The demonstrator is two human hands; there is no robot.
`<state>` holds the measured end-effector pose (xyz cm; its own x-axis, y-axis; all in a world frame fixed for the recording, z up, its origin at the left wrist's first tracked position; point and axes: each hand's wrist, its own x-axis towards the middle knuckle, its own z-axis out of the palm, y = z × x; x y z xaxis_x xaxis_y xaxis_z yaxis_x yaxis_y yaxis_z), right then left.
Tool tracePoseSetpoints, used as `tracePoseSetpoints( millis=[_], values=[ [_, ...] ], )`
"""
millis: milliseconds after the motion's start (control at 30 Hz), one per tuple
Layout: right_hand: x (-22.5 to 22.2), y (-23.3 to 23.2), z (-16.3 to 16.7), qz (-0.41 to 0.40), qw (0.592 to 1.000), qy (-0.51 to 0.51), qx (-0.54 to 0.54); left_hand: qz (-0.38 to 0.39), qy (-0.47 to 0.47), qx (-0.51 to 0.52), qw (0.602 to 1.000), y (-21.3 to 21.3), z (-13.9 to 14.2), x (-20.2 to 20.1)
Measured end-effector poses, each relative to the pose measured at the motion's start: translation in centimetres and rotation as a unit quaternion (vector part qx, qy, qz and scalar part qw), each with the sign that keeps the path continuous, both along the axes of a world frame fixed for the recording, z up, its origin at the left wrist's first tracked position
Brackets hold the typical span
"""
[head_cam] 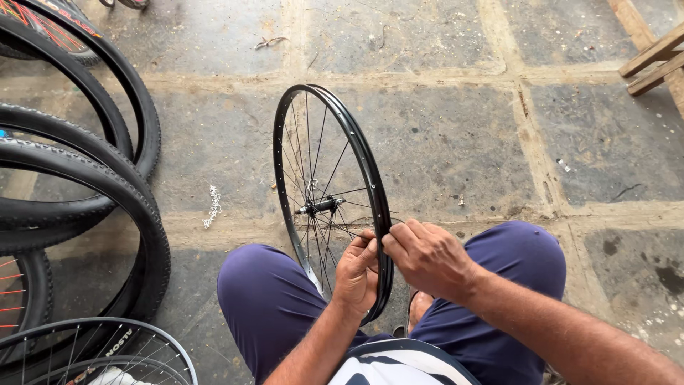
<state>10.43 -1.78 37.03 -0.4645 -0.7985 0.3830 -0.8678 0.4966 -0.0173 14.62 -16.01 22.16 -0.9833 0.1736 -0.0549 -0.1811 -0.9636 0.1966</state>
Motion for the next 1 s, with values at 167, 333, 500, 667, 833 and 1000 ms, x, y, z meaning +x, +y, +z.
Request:
tracePoseSetpoints(
  millis=[167, 333, 500, 667, 833, 1000],
  values=[
    [0.6, 0.3, -0.1, -0.007, 0.993, -0.061, -0.098, 0.007, -0.032, -0.028, 0.999, 0.1, 0.4, 0.1],
    [0.3, 0.0, -0.4, -0.019, 0.998, -0.041, -0.032, 0.008, -0.054, -0.026, 0.998, 0.0, 0.3, 0.2],
    [0.2, 0.0, 0.1, -0.004, 1.000, 0.000, 0.011, 0.014, -0.019, -0.023, 0.999, -0.1, 0.1, -0.2],
    [0.6, -0.6, 0.3, -0.028, 0.993, -0.073, -0.093, 0.007, -0.042, -0.023, 0.999, 0.0, 0.1, 0.1],
    [0.5, 0.0, 0.6, 0.002, 1.000, 0.009, 0.028, 0.001, -0.022, -0.014, 1.000, 0.1, 0.1, 0.1],
    [0.7, -0.2, 0.4, -0.044, 0.989, -0.102, -0.095, 0.015, -0.031, -0.028, 0.999, 0.7, 0.2, -0.2]
  ],
)
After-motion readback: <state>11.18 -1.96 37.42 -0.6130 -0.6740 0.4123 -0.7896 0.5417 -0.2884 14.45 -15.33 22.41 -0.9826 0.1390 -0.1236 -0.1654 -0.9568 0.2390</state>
